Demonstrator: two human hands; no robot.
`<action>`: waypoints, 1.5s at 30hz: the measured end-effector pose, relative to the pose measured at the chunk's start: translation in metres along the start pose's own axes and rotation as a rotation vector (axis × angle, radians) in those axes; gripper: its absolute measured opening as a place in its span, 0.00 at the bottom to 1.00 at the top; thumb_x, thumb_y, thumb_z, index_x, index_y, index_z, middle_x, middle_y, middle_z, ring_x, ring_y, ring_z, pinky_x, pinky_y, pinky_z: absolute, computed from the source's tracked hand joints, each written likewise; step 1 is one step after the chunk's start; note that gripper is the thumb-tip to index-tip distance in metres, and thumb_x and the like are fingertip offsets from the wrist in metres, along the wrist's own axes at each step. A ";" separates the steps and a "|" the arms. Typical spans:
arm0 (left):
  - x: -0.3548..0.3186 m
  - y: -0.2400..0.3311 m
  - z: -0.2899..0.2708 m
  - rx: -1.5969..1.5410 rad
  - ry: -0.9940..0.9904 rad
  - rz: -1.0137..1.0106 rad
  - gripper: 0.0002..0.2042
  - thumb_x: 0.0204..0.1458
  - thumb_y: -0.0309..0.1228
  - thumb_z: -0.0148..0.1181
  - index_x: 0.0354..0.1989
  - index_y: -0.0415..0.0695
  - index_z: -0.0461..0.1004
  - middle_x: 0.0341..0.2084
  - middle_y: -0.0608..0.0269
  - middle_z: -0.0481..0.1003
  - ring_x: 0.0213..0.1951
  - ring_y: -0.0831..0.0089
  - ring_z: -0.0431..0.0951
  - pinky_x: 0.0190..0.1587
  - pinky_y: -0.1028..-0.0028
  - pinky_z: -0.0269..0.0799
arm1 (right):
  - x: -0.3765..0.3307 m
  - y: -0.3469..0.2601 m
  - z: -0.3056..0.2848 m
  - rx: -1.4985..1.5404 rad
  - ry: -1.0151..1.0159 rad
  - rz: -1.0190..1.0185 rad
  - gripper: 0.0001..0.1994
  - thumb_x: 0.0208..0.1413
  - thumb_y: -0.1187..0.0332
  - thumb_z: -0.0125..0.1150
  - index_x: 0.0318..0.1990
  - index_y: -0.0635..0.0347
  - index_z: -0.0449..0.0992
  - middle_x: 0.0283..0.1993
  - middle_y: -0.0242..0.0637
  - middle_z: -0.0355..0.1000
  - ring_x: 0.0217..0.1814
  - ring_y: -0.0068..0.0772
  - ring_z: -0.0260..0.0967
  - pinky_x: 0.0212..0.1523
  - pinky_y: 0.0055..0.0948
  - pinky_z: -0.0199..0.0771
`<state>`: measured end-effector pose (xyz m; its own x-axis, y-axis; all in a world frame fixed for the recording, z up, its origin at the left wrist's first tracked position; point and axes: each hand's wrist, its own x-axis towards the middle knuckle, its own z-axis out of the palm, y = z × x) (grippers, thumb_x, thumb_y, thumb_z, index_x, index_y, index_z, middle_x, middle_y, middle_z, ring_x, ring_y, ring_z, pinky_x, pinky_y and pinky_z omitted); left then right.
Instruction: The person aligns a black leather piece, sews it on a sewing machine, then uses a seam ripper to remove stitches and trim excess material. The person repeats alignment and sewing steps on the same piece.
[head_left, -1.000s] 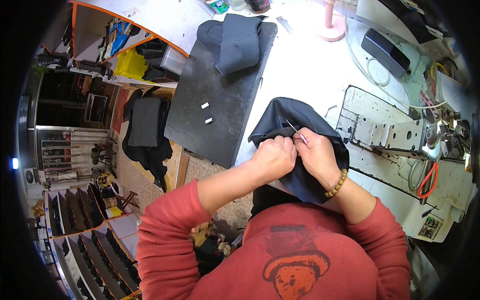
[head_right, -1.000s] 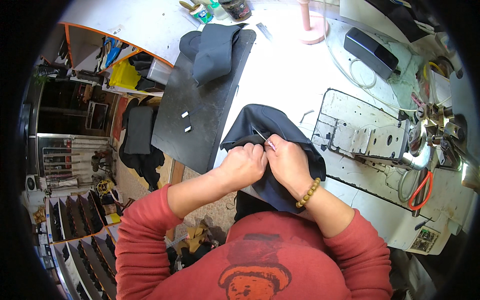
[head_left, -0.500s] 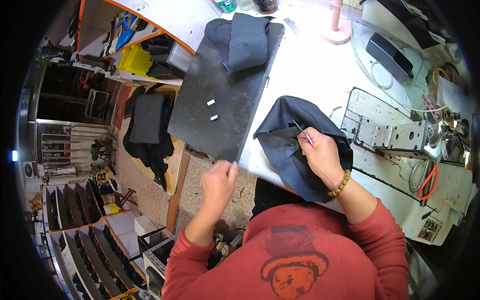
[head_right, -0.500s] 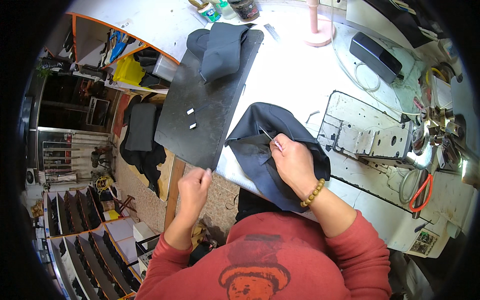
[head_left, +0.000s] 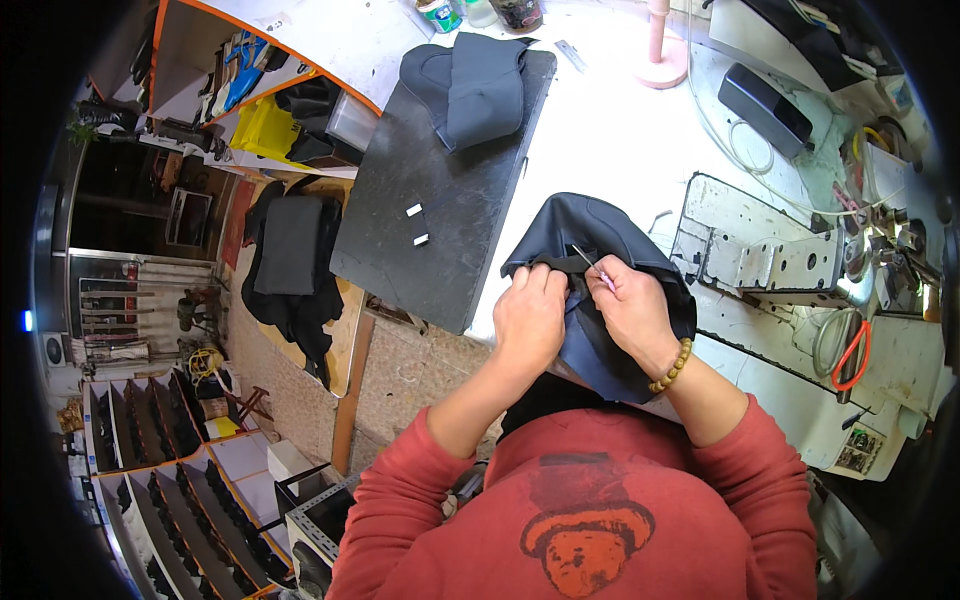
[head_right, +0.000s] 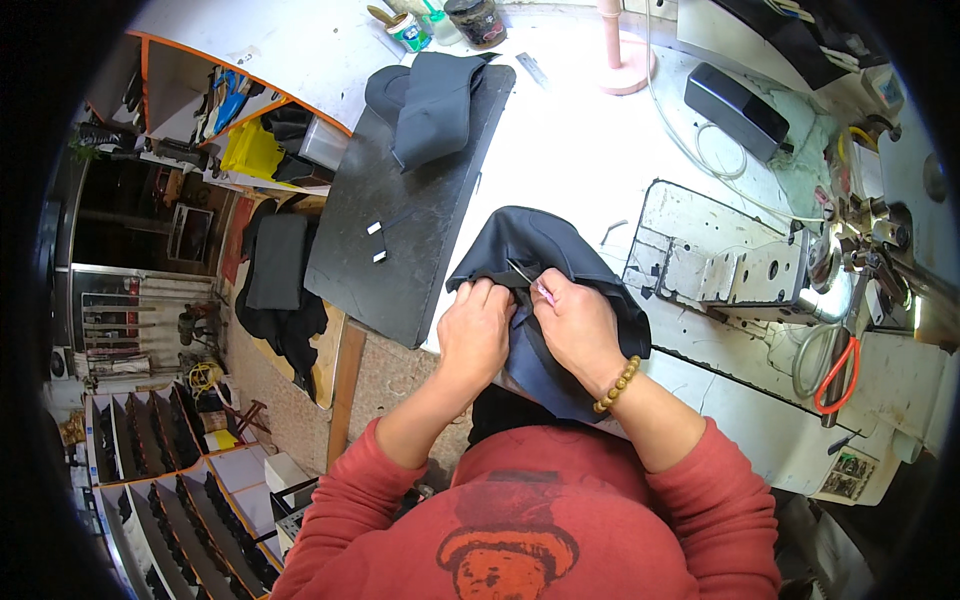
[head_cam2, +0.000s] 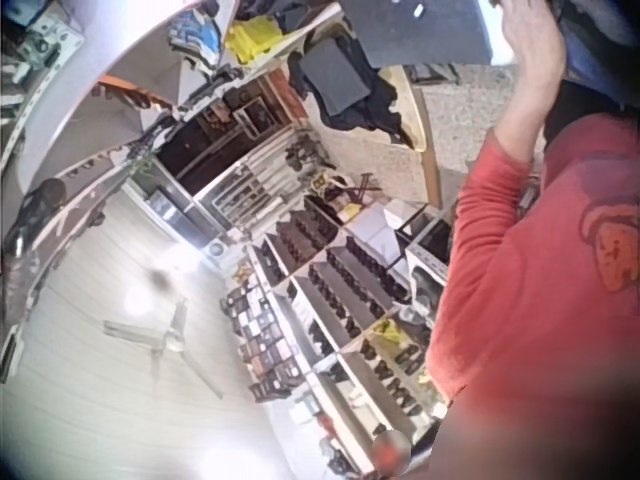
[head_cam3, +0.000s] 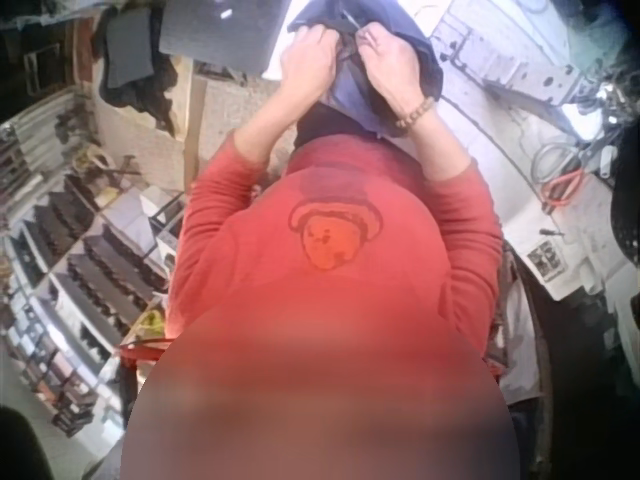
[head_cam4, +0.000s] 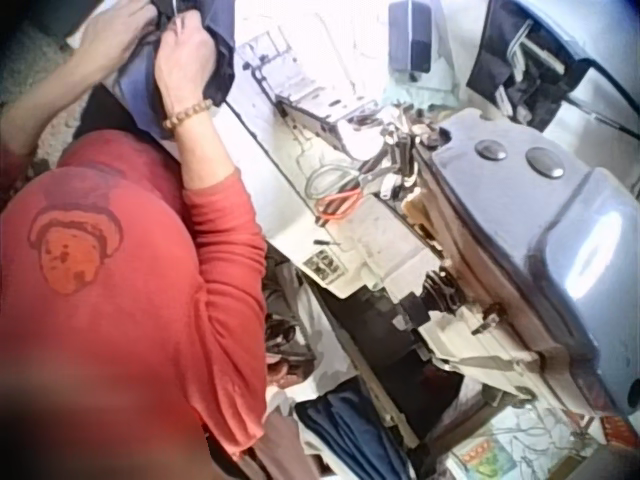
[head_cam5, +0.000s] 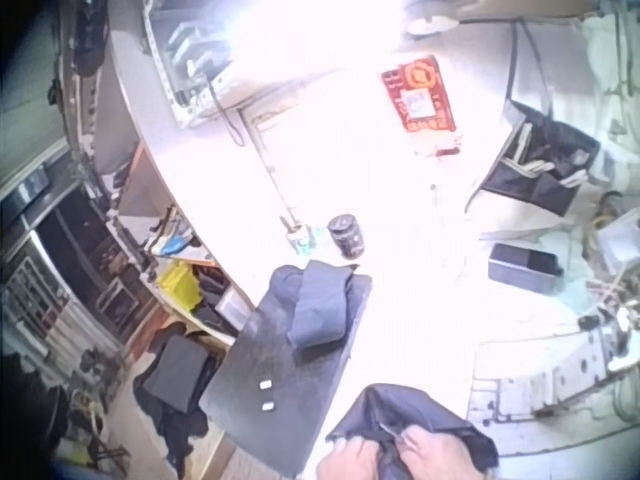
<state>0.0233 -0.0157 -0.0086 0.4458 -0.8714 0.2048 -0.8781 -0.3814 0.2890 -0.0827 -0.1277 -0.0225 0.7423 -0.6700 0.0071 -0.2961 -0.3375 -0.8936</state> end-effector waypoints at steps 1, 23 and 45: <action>-0.001 -0.002 0.003 0.005 -0.036 -0.011 0.05 0.50 0.27 0.61 0.30 0.43 0.71 0.30 0.58 0.71 0.34 0.57 0.71 0.35 0.61 0.70 | 0.000 0.000 0.001 -0.054 -0.005 0.004 0.04 0.55 0.72 0.55 0.36 0.61 0.74 0.26 0.46 0.72 0.28 0.46 0.73 0.30 0.35 0.70; -0.005 0.006 -0.002 -0.083 0.099 -0.117 0.09 0.45 0.28 0.67 0.34 0.43 0.75 0.33 0.61 0.72 0.39 0.58 0.73 0.38 0.63 0.70 | -0.004 0.005 0.001 0.076 -0.018 -0.008 0.06 0.57 0.66 0.57 0.37 0.57 0.74 0.27 0.49 0.73 0.31 0.54 0.73 0.30 0.45 0.70; -0.032 0.043 -0.040 -1.170 -0.022 0.001 0.28 0.65 0.43 0.47 0.65 0.33 0.60 0.67 0.43 0.57 0.68 0.55 0.59 0.67 0.62 0.55 | -0.021 -0.049 -0.054 0.641 -0.129 0.196 0.12 0.57 0.69 0.63 0.45 0.66 0.74 0.37 0.27 0.73 0.35 0.14 0.66 0.36 0.18 0.68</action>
<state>-0.0219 0.0078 0.0354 0.4321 -0.8811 0.1922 -0.1773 0.1259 0.9761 -0.1165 -0.1329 0.0457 0.7888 -0.5813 -0.1997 -0.0471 0.2668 -0.9626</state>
